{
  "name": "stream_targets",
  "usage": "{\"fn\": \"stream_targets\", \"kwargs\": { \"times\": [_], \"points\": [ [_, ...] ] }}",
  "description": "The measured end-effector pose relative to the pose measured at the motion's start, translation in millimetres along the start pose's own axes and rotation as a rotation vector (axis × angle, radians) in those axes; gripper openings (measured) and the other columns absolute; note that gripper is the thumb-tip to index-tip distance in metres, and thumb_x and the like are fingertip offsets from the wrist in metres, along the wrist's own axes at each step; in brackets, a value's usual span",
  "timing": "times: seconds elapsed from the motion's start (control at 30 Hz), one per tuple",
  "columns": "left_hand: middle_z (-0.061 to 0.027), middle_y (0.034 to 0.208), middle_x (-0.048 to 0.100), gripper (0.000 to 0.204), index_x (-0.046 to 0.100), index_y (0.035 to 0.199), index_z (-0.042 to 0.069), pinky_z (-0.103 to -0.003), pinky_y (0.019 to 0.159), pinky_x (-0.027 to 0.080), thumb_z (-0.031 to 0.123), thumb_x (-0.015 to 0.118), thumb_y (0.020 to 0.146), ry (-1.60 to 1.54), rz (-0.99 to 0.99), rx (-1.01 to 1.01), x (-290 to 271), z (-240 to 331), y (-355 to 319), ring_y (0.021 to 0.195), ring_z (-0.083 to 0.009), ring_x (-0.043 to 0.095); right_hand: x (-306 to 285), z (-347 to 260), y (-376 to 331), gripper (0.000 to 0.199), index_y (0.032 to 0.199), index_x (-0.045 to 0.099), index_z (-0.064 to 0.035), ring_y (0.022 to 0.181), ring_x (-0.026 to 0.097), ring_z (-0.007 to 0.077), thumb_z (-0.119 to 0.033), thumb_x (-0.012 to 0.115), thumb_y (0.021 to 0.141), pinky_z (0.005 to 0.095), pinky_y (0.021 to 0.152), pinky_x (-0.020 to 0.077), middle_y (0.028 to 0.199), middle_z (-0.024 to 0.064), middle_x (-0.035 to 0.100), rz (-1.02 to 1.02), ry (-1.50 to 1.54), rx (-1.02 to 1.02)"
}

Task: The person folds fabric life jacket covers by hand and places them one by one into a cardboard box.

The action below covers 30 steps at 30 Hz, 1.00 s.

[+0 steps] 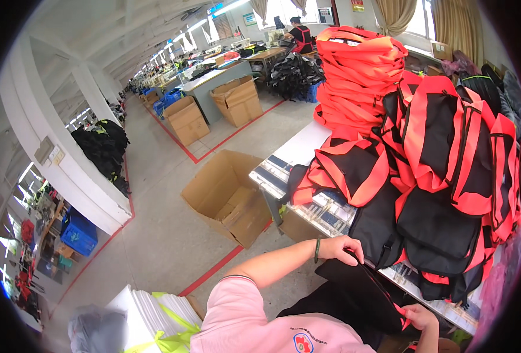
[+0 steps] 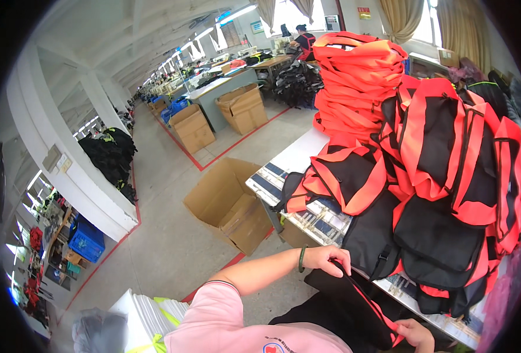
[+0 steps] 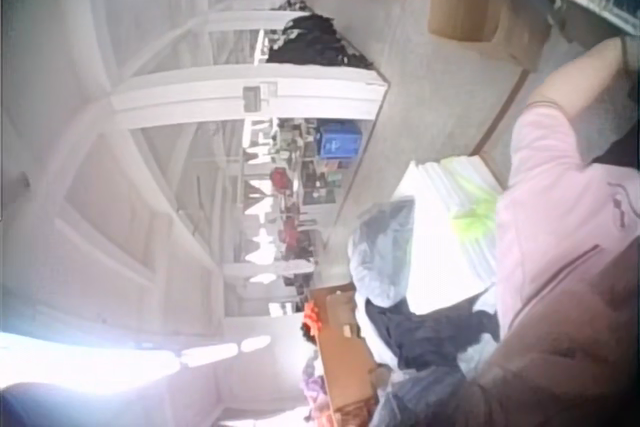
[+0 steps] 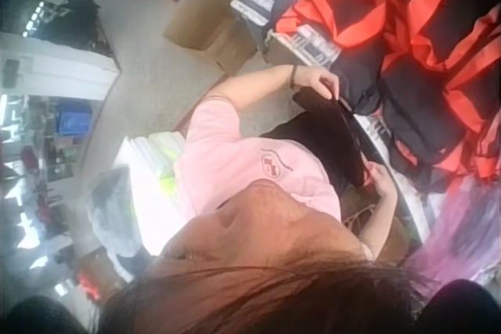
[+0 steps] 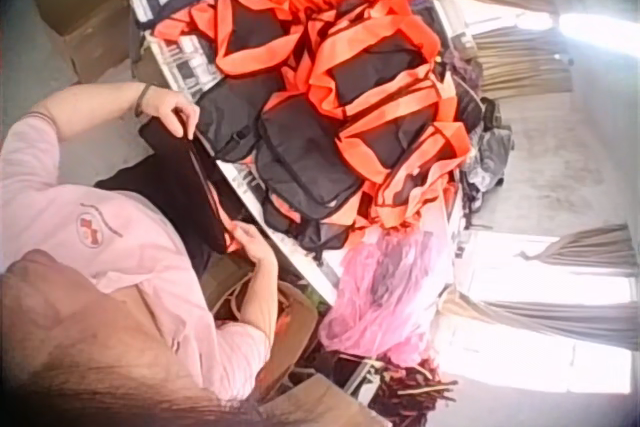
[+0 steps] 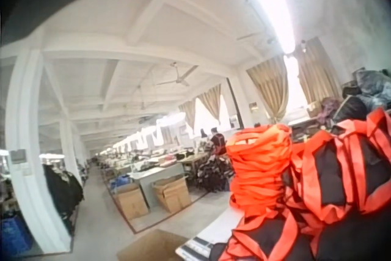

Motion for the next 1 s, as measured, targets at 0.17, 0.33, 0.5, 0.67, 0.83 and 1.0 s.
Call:
{"fn": "stream_targets", "kwargs": {
  "times": [0.17, 0.33, 0.5, 0.67, 0.83, 1.0],
  "points": [
    [-0.0030, 0.095, 0.056, 0.021, 0.065, 0.098, 0.004, -0.026, 0.084, 0.040, 0.019, 0.064, 0.083, 0.038, -0.061, -0.135, -8, -18, -2, 0.093, -0.0127, 0.051, 17, -28, -33, 0.039, 0.097, 0.062, 0.0033, 0.078, 0.061, 0.0121, 0.012, 0.071, 0.060, 0.0267, 0.072, 0.0504, 0.088, 0.0028, 0.066, 0.037, 0.260, -0.030],
    [0.0040, 0.077, 0.056, 0.030, 0.065, 0.092, 0.008, -0.025, 0.070, 0.039, 0.037, 0.059, 0.088, -0.173, -0.320, -0.560, 23, -76, -16, 0.076, -0.0059, 0.049, -3, -66, -58, 0.028, 0.085, 0.062, 0.0011, 0.071, 0.059, 0.0092, 0.011, 0.072, 0.061, 0.0251, 0.064, 0.0491, 0.076, 0.0006, 0.064, 0.251, -0.005, -0.100],
    [0.0013, 0.075, 0.059, 0.023, 0.062, 0.084, 0.005, -0.027, 0.069, 0.042, 0.026, 0.072, 0.080, -0.135, -0.729, -0.576, 63, -51, -30, 0.074, -0.0064, 0.052, -4, -82, -60, 0.024, 0.082, 0.060, 0.0002, 0.071, 0.057, 0.0057, 0.002, 0.077, 0.064, 0.0223, 0.063, 0.0463, 0.074, -0.0028, 0.063, 0.228, -0.331, -0.133],
    [-0.0032, 0.077, 0.061, 0.032, 0.058, 0.091, 0.001, -0.029, 0.069, 0.046, 0.019, 0.078, 0.073, 0.019, -0.711, -0.443, 75, -5, -33, 0.073, -0.0087, 0.054, -7, -94, -64, 0.027, 0.087, 0.062, 0.0002, 0.075, 0.058, 0.0059, -0.001, 0.078, 0.066, 0.0230, 0.066, 0.0474, 0.077, -0.0015, 0.065, 0.160, -0.350, -0.082],
    [-0.0073, 0.091, 0.063, 0.044, 0.053, 0.110, 0.000, -0.029, 0.069, 0.051, 0.017, 0.075, 0.076, 0.068, -0.721, -0.500, 65, -17, -38, 0.085, -0.0107, 0.058, 16, -91, -76, 0.043, 0.100, 0.058, -0.0019, 0.078, 0.058, 0.0067, -0.005, 0.081, 0.064, 0.0234, 0.072, 0.0469, 0.084, 0.0005, 0.065, -0.049, -0.230, 0.003],
    [-0.0069, 0.091, 0.064, 0.040, 0.055, 0.109, 0.001, -0.030, 0.069, 0.056, 0.011, 0.074, 0.076, -0.023, -0.597, -0.614, 50, -12, -46, 0.082, -0.0140, 0.063, 12, -130, -77, 0.050, 0.095, 0.053, -0.0026, 0.088, 0.060, 0.0295, -0.022, 0.081, 0.058, 0.0377, 0.074, 0.0468, 0.090, 0.0166, 0.060, 0.237, -0.754, -0.209]
  ]
}}
Point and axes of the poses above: each hand's wrist, its own y-axis towards the middle knuckle, its own x-axis out of the palm, z = x × y, the point moved 8 cm from there along y, towards the middle knuckle
